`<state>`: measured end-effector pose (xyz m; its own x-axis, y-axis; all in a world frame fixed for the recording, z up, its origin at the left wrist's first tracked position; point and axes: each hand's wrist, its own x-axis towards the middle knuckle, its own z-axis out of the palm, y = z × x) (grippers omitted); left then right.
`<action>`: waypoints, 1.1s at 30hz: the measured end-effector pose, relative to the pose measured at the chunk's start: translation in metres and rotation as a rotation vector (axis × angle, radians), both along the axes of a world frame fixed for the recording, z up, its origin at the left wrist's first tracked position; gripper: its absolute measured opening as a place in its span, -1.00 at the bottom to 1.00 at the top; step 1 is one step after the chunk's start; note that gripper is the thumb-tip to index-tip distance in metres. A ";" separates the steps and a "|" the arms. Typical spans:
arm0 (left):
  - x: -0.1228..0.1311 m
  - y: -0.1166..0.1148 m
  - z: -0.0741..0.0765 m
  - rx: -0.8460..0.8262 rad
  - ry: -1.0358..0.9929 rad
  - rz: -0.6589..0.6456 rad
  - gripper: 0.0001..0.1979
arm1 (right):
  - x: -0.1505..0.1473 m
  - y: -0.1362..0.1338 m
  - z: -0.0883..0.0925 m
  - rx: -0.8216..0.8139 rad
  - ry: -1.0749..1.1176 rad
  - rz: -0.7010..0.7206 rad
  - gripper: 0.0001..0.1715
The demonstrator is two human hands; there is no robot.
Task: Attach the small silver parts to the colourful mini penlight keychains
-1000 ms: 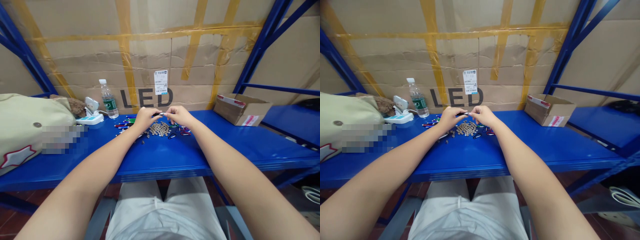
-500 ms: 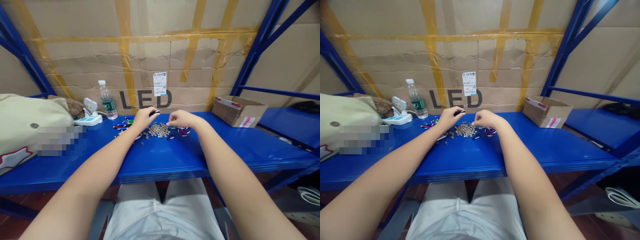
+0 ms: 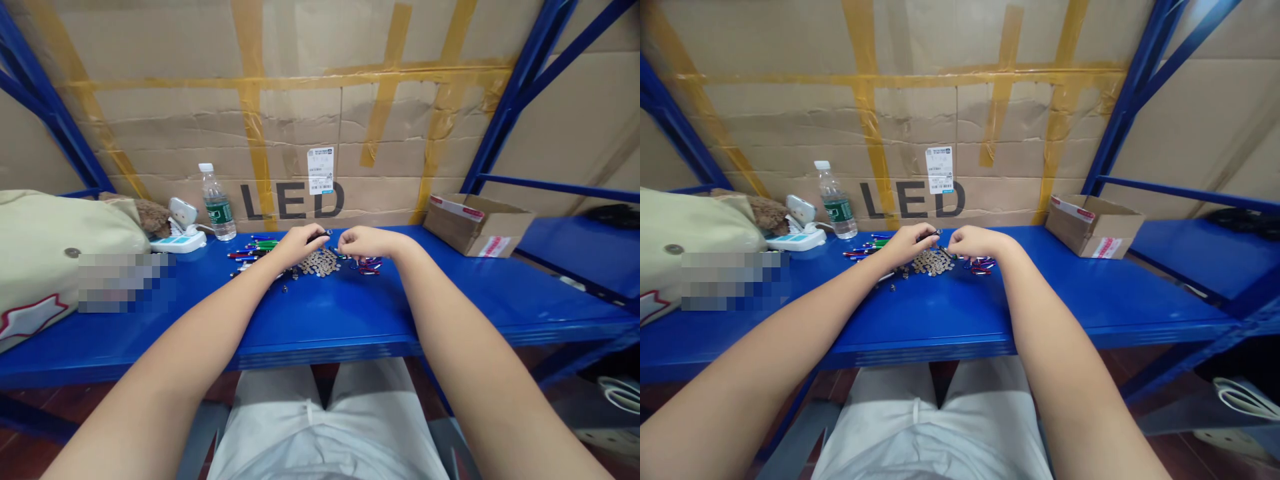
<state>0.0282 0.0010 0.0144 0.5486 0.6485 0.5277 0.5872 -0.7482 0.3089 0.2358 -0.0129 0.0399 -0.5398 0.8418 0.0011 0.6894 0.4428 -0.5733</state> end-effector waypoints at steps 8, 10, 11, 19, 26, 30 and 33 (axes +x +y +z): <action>0.006 -0.002 -0.002 -0.069 -0.063 -0.028 -0.79 | -0.012 0.003 -0.005 -0.007 0.386 -0.049 -0.97; 0.007 -0.003 -0.002 -0.122 -0.106 -0.031 -0.79 | -0.014 0.007 -0.007 0.026 0.460 -0.089 -0.92; 0.008 -0.003 -0.003 -0.149 -0.129 -0.027 -0.79 | -0.015 0.009 -0.008 0.026 0.504 -0.117 -0.89; 0.013 -0.004 -0.002 -0.260 -0.315 0.049 -0.92 | -0.022 0.017 -0.012 0.017 0.738 -0.257 -0.94; 0.009 0.007 -0.003 -0.189 -0.225 0.207 -0.73 | -0.027 0.012 -0.016 0.103 0.572 -0.120 -0.92; 0.008 0.008 -0.004 -0.361 -0.298 0.104 -0.73 | -0.029 0.015 -0.020 0.138 0.560 -0.094 -0.83; 0.008 0.009 -0.005 -0.474 -0.386 0.049 -0.74 | -0.028 0.017 -0.022 0.130 0.549 -0.106 -0.85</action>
